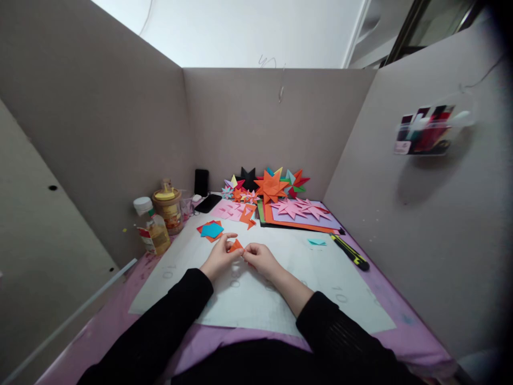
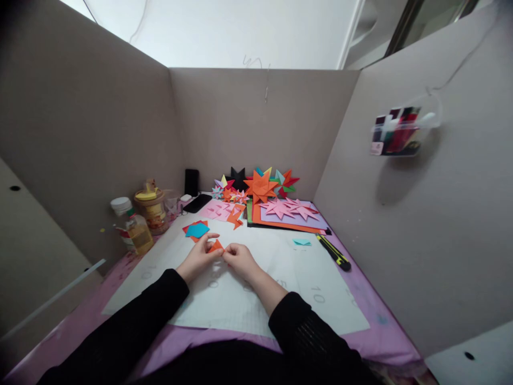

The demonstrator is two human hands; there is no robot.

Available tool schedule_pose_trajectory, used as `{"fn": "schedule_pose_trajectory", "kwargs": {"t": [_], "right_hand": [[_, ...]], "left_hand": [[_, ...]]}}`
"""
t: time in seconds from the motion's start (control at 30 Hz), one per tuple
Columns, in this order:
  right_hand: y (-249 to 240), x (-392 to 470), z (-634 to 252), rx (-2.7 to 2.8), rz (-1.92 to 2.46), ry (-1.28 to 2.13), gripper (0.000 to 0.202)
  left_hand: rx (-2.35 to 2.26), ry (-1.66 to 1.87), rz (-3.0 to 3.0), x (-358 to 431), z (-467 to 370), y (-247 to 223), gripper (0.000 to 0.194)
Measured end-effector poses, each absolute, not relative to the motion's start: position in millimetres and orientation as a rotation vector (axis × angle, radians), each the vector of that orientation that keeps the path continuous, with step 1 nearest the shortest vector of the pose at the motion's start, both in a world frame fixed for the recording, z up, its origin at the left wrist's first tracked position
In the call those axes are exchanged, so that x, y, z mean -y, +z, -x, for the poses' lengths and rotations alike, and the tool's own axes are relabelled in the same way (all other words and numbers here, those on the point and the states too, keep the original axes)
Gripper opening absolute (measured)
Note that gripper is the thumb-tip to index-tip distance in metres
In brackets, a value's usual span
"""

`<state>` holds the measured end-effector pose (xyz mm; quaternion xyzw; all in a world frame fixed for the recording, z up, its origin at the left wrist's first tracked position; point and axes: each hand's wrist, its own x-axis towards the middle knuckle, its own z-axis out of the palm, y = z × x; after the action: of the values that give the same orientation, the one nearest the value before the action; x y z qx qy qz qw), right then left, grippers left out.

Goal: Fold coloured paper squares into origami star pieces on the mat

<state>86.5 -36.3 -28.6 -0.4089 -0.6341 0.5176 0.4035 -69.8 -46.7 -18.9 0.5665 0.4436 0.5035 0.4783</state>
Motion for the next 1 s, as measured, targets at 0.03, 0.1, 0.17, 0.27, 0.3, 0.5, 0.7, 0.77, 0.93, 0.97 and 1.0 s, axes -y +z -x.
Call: {"fn": "schedule_pose_trajectory", "kwargs": {"t": [0.03, 0.1, 0.17, 0.27, 0.3, 0.5, 0.7, 0.77, 0.93, 0.97, 1.0], "right_hand": [[-28, 37, -86, 1.617, 1.033, 1.317, 0.017], [-27, 36, -88, 1.603, 1.034, 1.342, 0.014], [-27, 33, -92, 1.554, 1.038, 1.368, 0.012], [-28, 28, -99, 1.481, 1.059, 1.371, 0.010], [-28, 28, -100, 1.463, 1.064, 1.362, 0.011], [-24, 34, -92, 1.489, 1.003, 1.372, 0.017], [-25, 37, -88, 1.483, 1.018, 1.344, 0.018], [-27, 35, -89, 1.462, 1.025, 1.325, 0.016], [-31, 33, -90, 1.439, 1.044, 1.289, 0.017], [-31, 32, -90, 1.431, 1.050, 1.295, 0.017], [-31, 32, -90, 1.423, 1.049, 1.304, 0.017]], "left_hand": [[-1.090, 1.220, -1.386, 47, 70, -19, 0.049], [-1.109, 1.254, -1.346, 46, 72, -18, 0.046], [-1.119, 1.322, -1.276, 44, 76, -16, 0.046], [-1.119, 1.402, -1.204, 40, 82, -12, 0.047], [-1.116, 1.414, -1.198, 39, 83, -12, 0.047], [-1.097, 1.384, -1.282, 42, 76, -16, 0.044], [-1.083, 1.287, -1.325, 49, 71, -11, 0.038], [-1.094, 1.267, -1.330, 49, 71, -9, 0.037], [-1.110, 1.239, -1.327, 50, 72, -9, 0.043], [-1.116, 1.235, -1.324, 50, 71, -9, 0.045], [-1.122, 1.233, -1.323, 49, 71, -10, 0.046]]}}
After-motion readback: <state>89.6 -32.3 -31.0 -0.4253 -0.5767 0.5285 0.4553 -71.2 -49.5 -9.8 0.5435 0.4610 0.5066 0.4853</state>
